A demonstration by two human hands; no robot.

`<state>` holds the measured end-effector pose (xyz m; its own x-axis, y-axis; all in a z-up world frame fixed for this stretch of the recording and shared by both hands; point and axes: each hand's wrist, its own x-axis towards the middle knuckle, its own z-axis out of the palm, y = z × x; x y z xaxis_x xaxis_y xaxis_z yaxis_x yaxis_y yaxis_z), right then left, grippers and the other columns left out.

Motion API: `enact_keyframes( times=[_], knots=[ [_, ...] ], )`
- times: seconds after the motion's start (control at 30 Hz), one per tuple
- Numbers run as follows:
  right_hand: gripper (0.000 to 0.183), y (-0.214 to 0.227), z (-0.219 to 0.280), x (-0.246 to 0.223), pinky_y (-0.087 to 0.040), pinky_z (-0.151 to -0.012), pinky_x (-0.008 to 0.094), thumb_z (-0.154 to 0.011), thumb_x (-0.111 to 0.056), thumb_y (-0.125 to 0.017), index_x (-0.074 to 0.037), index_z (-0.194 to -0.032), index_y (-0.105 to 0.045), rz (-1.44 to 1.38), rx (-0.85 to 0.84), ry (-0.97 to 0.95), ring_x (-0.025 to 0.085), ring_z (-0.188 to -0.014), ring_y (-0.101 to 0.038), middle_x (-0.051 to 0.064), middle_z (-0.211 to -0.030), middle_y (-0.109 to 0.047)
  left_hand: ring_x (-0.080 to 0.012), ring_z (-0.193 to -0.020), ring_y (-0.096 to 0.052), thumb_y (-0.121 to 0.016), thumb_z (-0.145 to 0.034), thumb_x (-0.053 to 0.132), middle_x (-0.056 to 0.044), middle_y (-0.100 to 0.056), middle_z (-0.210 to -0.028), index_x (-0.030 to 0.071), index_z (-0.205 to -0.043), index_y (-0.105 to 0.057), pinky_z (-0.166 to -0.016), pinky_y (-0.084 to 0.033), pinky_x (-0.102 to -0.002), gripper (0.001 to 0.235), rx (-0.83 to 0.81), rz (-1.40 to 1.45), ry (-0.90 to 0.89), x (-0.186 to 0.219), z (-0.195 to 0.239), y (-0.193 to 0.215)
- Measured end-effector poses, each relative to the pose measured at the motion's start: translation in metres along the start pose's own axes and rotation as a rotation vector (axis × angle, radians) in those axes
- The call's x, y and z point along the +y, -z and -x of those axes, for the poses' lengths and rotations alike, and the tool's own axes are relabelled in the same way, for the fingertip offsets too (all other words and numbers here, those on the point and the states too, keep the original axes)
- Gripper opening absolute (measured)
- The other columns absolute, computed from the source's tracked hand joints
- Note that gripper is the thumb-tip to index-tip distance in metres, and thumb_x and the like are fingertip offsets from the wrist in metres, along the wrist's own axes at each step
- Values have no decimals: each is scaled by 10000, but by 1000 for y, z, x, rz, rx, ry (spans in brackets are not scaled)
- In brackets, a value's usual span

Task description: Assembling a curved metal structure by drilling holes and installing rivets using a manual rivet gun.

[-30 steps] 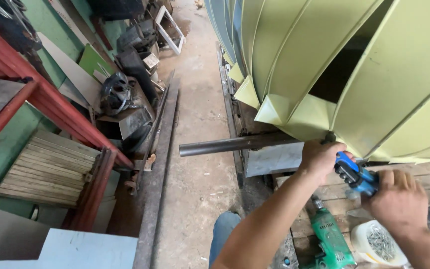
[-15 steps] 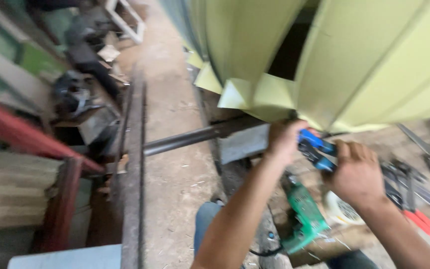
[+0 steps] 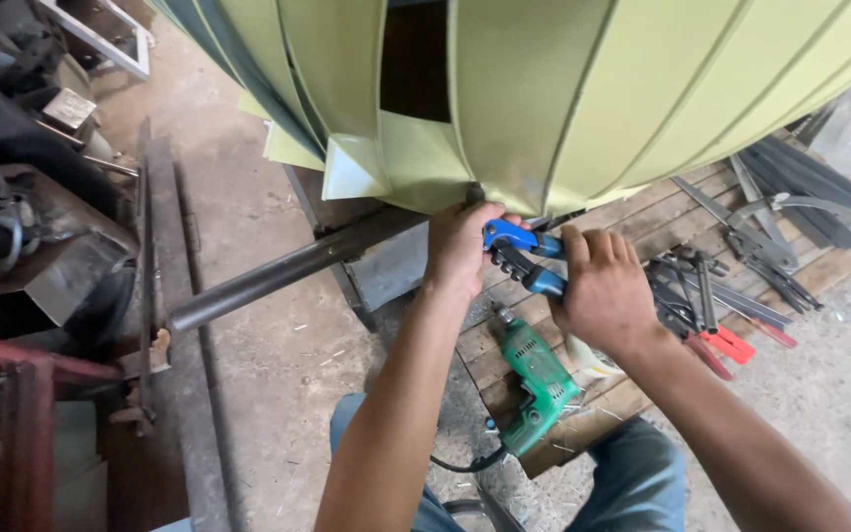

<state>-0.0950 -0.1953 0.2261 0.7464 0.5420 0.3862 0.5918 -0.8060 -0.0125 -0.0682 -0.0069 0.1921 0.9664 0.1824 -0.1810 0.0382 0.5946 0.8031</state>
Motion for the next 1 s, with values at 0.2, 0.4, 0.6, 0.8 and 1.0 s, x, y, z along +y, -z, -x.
enact_keyframes(
  times=[0.2, 0.4, 0.6, 0.8, 1.0],
  knots=[
    [306, -37, -10, 46, -541, -812, 441, -735, -229, -750, -37, -907, -586, 33, 27, 113, 332, -849, -652, 145, -875, -648, -228, -746, -769, -669, -871, 129, -117, -761, -846, 41, -959, -671, -569, -574, -312, 125, 44, -42, 54, 4, 3, -4],
    [373, -19, 22, 20, -529, -761, 482, -638, -194, -807, -7, -898, -615, -99, 124, 97, 354, -861, -638, 155, -886, -631, -219, -845, -747, -674, -909, 254, -102, -756, -901, 49, -1020, -662, -730, -489, -383, 233, 89, -135, 59, 8, 56, -10],
    [527, -73, 146, -49, -516, -985, 459, -796, -173, -847, -6, -1260, -662, -879, 96, -79, 373, -1177, -621, 219, -1254, -616, -194, -1275, -637, -468, -926, 742, -81, -685, -1326, 70, -1298, -618, -1102, -499, -349, 782, -434, -109, -59, -64, 153, 42],
    [445, -84, 199, -94, -556, -948, 382, -833, -189, -879, 0, -1182, -677, -1403, -64, -398, 237, -1081, -674, 132, -1173, -689, -179, -821, -643, -880, -771, 449, -76, -677, -969, 19, -1277, -587, -678, -557, -329, 725, -294, -498, 265, -145, 212, 128],
    [464, -50, 195, -72, -563, -973, 337, -892, -149, -825, -44, -1309, -653, -1768, -361, -437, 144, -1044, -679, 38, -1084, -739, -138, -648, -729, -865, -742, 434, -60, -745, -724, 83, -1052, -676, -587, -572, -337, 505, -248, -1091, 55, -32, 245, 75]
  ],
)
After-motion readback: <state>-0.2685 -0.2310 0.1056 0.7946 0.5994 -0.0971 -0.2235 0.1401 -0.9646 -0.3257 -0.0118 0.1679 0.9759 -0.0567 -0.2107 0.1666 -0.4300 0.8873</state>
